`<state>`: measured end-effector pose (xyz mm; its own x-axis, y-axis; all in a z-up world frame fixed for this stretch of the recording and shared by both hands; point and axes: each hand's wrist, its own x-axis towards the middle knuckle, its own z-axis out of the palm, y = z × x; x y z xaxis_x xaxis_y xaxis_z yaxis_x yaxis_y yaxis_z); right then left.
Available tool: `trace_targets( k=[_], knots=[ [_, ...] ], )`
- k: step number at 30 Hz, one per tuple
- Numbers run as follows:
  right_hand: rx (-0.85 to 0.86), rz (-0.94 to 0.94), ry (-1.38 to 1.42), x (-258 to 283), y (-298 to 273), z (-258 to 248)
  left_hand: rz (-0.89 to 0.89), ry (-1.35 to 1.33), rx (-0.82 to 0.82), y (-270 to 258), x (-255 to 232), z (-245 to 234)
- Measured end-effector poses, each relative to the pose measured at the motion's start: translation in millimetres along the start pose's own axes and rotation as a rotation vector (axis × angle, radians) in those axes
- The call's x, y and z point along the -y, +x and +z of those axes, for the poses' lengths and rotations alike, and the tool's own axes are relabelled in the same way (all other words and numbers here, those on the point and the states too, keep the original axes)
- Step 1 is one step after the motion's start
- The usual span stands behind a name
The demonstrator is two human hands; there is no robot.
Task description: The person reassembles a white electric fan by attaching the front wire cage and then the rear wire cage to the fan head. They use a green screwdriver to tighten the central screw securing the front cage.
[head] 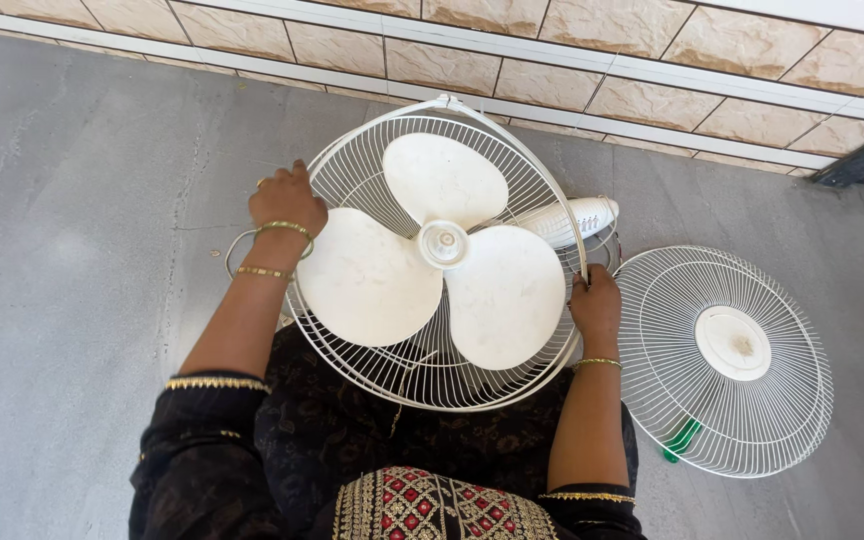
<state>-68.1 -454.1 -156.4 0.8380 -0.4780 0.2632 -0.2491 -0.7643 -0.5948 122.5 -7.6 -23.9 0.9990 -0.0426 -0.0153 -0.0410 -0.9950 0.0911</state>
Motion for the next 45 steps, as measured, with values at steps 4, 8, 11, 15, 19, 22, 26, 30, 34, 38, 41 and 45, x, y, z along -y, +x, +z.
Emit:
trace_targets(
  k=[4,8,11,15,19,22,26,30,34,38,41,45],
  knots=[
    [0.009,0.005,0.066,5.7,-0.2,0.3,0.092,0.081,-0.039,51.7,-21.8,24.6],
    [0.006,0.002,0.068,10.8,-1.6,-2.8,0.175,0.081,-0.193,99.1,-35.2,50.7],
    [0.044,0.062,0.095,13.9,-1.1,-4.2,0.209,0.062,-0.209,117.8,-36.4,57.4],
    [0.061,0.111,0.125,16.6,2.0,-4.8,0.233,0.051,-0.169,110.3,-20.4,49.8],
    [0.062,0.147,0.139,20.5,3.6,-3.9,0.24,0.086,-0.141,90.7,-6.8,30.2],
    [0.045,0.092,0.086,21.8,3.5,-5.7,0.242,0.053,-0.131,80.3,1.4,16.5],
    [0.091,0.163,0.15,23.1,3.2,-6.3,0.206,0.047,-0.102,79.0,0.3,5.3],
    [0.064,0.105,0.121,22.8,2.3,-5.8,0.148,-0.011,-0.055,83.8,-0.4,3.5],
    [0.054,0.063,0.092,23.8,1.1,-7.5,0.14,-0.019,-0.082,95.3,-7.3,9.4],
    [0.047,0.058,0.104,26.4,-0.4,-10.0,0.16,-0.01,-0.108,107.9,-18.5,16.3],
    [0.068,0.101,0.113,27.0,-0.6,-10.3,0.163,-0.024,-0.113,110.3,-19.8,16.7],
    [0.025,0.041,0.101,24.1,1.5,-7.0,0.161,-0.036,-0.109,100.1,-12.6,11.7]
  ],
)
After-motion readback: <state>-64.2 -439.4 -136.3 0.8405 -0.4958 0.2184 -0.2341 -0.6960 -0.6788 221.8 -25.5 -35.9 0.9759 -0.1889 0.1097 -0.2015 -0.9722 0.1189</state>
